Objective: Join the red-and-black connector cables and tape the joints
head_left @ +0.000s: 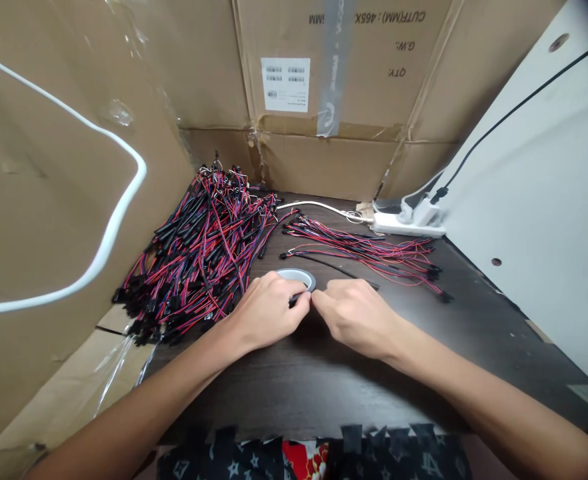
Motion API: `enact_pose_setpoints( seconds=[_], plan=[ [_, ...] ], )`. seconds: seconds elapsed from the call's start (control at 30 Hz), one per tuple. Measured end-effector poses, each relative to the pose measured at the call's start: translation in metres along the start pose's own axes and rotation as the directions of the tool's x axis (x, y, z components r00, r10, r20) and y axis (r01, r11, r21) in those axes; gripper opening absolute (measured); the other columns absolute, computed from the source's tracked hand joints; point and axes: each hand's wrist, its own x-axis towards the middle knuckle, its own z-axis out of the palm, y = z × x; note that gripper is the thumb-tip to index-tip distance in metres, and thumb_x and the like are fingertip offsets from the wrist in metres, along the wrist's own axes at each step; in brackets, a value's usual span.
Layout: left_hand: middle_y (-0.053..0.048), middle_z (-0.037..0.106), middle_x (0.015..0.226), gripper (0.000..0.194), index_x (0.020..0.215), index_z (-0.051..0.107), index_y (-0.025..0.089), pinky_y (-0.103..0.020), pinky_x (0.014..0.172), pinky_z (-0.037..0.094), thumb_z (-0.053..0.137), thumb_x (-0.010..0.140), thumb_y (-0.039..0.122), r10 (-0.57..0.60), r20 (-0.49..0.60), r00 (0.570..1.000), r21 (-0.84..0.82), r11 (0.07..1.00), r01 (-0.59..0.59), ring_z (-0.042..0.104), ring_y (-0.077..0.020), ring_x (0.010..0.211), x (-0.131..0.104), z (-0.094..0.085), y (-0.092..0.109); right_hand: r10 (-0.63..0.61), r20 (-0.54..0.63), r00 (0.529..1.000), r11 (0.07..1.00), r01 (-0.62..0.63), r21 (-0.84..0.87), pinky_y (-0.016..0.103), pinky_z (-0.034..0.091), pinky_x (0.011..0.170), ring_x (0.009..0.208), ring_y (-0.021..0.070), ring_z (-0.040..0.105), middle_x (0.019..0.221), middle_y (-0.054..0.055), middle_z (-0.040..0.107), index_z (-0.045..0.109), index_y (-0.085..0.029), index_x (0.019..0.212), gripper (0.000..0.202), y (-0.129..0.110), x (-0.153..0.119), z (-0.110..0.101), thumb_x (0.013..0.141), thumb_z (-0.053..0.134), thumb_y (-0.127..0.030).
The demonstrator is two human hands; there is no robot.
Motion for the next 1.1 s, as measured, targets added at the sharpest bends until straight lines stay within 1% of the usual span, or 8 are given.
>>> enact_pose_setpoints(
  seconds=[0.33,0.43,0.53,0.63,0.7,0.77,0.97,1.1],
  plan=[
    [0.002,0.042,0.05,0.036,0.053,0.047,0.017,-0.027,0.051,0.025,0.045,0.087,0.025,0.034,-0.02,0.999,-0.033,0.999,-0.034,0.034,-0.0094,0.046,-0.003,-0.001,0.005,-0.205,-0.233,0.951,0.972,0.169,-0.165,0.032,0.026,0.056,0.055,0.0157,0.036,0.056,0.004,0.046,0.051,-0.015,0.063,0.031,-0.006,-0.007,0.0,0.089,0.035,-0.005],
    [0.001,0.046,0.052,0.034,0.055,0.05,0.017,-0.027,0.051,0.026,0.045,0.088,0.026,0.056,-0.023,0.998,-0.01,0.998,-0.057,0.037,-0.0099,0.046,-0.004,-0.001,0.004,-0.159,-0.22,0.962,0.986,0.144,-0.084,0.032,0.025,0.055,0.053,0.015,0.035,0.054,0.004,0.048,0.051,-0.015,0.063,0.034,-0.008,-0.007,0.0,0.089,0.032,-0.005],
    [0.0,0.05,0.053,0.034,0.058,0.054,0.018,-0.028,0.051,0.026,0.044,0.089,0.027,0.087,-0.033,0.996,0.046,0.995,-0.085,0.042,-0.0113,0.047,-0.006,0.0,0.002,0.072,-0.122,0.99,0.97,-0.041,0.239,0.029,0.025,0.053,0.05,0.0117,0.036,0.052,0.002,0.05,0.05,-0.016,0.059,0.033,-0.008,-0.005,-0.002,0.089,0.035,-0.011],
    [-0.001,0.051,0.053,0.034,0.059,0.055,0.018,-0.028,0.051,0.025,0.042,0.089,0.027,0.105,-0.024,0.994,0.11,0.989,-0.102,0.044,-0.0124,0.048,-0.006,0.001,-0.001,0.311,0.249,0.917,0.605,-0.393,0.692,0.023,0.029,0.048,0.044,0.0081,0.038,0.049,-0.001,0.051,0.052,-0.015,0.061,0.027,-0.003,-0.001,-0.005,0.087,0.045,-0.022],
    [-0.001,0.052,0.054,0.034,0.06,0.055,0.018,-0.028,0.052,0.026,0.041,0.089,0.027,0.099,-0.005,0.995,0.13,0.987,-0.097,0.046,-0.0127,0.049,-0.005,0.001,-0.001,0.278,0.452,0.848,0.305,-0.523,0.796,0.021,0.03,0.043,0.041,0.0074,0.04,0.048,-0.002,0.053,0.055,-0.015,0.067,0.023,0.004,0.002,-0.007,0.085,0.05,-0.028],
    [-0.001,0.053,0.055,0.033,0.062,0.056,0.017,-0.028,0.053,0.026,0.04,0.089,0.026,0.094,0.015,0.995,0.141,0.985,-0.095,0.047,-0.013,0.051,-0.005,0.0,-0.001,0.225,0.509,0.831,0.183,-0.549,0.816,0.02,0.03,0.041,0.039,0.0071,0.041,0.049,-0.002,0.054,0.056,-0.014,0.068,0.023,0.009,0.004,-0.008,0.084,0.052,-0.03],
    [-0.001,0.054,0.056,0.032,0.063,0.057,0.017,-0.028,0.052,0.025,0.042,0.089,0.028,0.104,0.039,0.994,0.155,0.982,-0.109,0.048,-0.0132,0.052,-0.003,0.0,-0.001,0.226,0.492,0.841,0.363,-0.541,0.758,0.02,0.031,0.044,0.041,0.007,0.041,0.049,-0.003,0.053,0.055,-0.015,0.065,0.026,0.011,0.005,-0.012,0.087,0.048,-0.027],
    [-0.001,0.052,0.055,0.032,0.062,0.058,0.018,-0.028,0.052,0.025,0.043,0.088,0.027,0.096,0.001,0.995,0.141,0.985,-0.096,0.047,-0.0131,0.051,-0.002,0.002,-0.001,0.281,0.233,0.931,0.695,-0.365,0.619,0.022,0.027,0.051,0.046,0.0066,0.036,0.049,-0.002,0.05,0.052,-0.015,0.058,0.029,0.004,0.004,-0.01,0.086,0.048,-0.02]
  ],
)
